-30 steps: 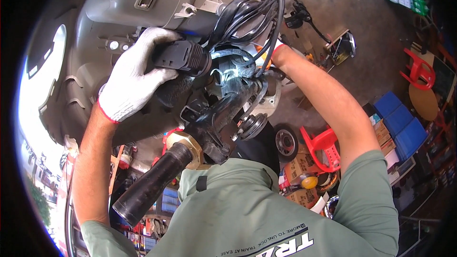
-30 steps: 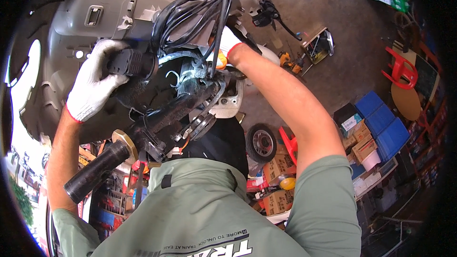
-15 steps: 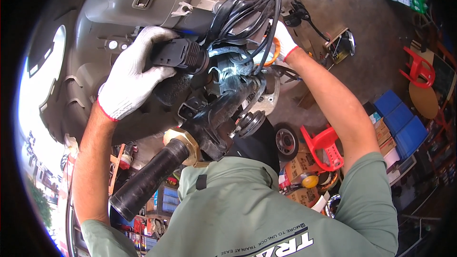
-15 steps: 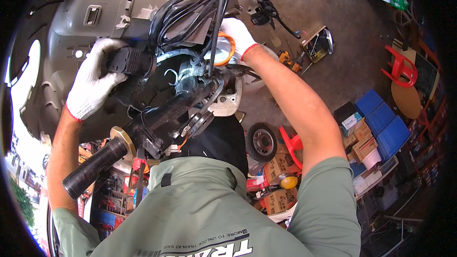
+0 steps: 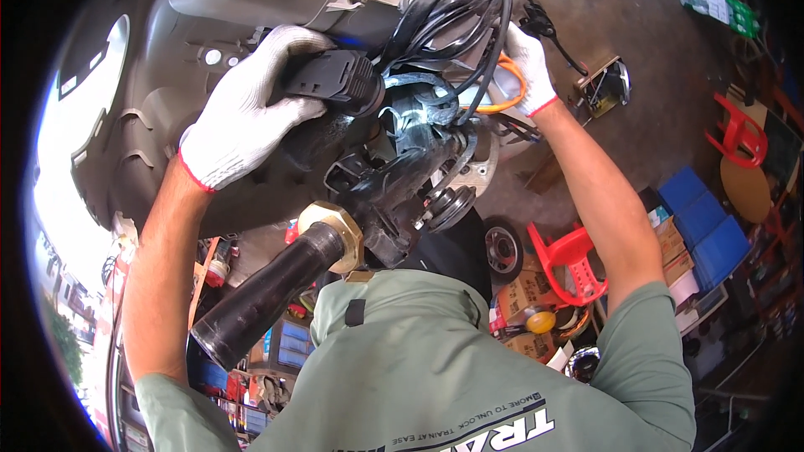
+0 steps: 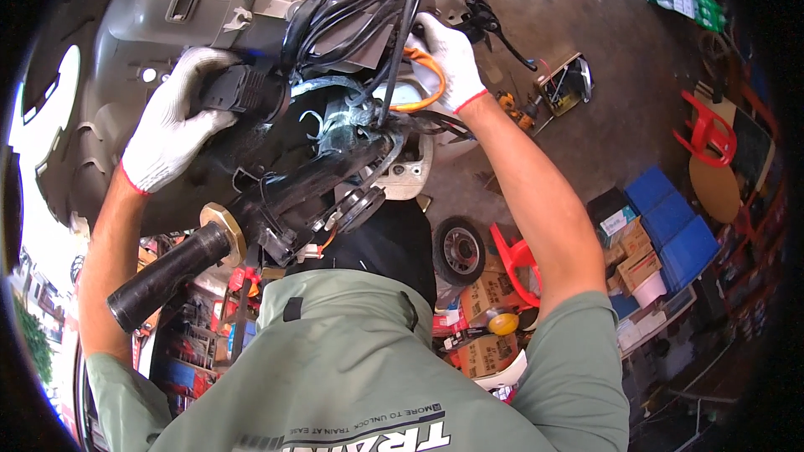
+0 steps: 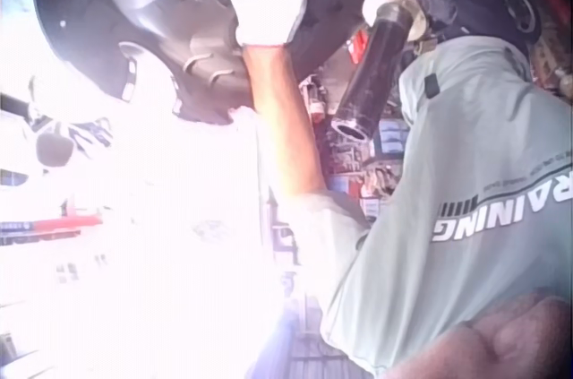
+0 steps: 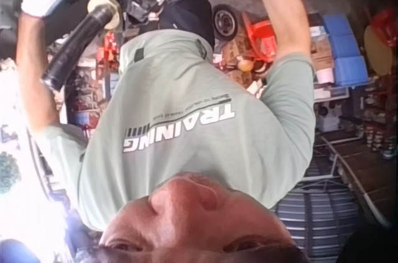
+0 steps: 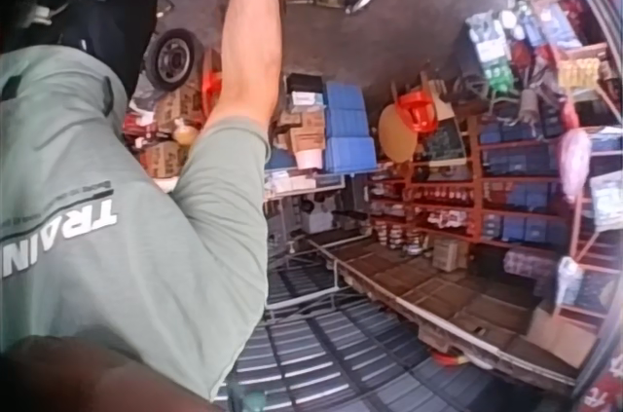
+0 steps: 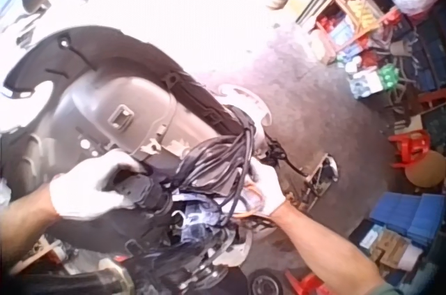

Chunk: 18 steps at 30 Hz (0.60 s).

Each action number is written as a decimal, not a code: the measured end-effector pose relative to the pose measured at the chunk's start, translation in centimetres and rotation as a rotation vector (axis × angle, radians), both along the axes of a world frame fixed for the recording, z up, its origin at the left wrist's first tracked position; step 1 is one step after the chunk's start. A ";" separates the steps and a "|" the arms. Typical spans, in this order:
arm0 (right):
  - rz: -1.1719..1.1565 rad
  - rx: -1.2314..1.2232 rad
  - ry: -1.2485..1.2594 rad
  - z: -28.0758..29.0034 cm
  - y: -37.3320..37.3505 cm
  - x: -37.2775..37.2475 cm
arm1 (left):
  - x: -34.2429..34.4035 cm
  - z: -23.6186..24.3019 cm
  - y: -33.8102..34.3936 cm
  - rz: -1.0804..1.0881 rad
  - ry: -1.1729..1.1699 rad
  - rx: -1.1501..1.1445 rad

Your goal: The person moves wiring and components inside the front panel of a motorcycle by hand and uses an adjustable wrench to turn a bolt.

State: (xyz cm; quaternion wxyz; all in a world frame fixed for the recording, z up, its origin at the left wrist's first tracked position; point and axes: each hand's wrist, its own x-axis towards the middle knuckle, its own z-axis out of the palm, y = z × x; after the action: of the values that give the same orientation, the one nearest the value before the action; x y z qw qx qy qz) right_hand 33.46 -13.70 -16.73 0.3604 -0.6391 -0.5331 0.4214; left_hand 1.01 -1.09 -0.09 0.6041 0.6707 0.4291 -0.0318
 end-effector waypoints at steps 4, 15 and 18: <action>-0.034 0.022 -0.129 2.1 0.3 -0.4 | -0.1 -0.3 -0.1 -0.005 -0.017 -0.004; -0.105 -0.132 -0.019 3.7 0.9 1.5 | -0.4 -1.0 -0.5 -0.012 -0.095 0.135; -0.135 -0.200 -0.041 4.3 1.6 2.3 | -0.2 -0.4 -0.2 -0.043 -0.055 0.032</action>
State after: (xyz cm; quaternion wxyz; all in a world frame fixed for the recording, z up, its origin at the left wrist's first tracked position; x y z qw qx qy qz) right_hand 35.81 -12.13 -12.39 0.3115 -0.7147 -0.4515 0.4340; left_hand 0.81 -1.25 -0.47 0.6040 0.6900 0.3983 -0.0197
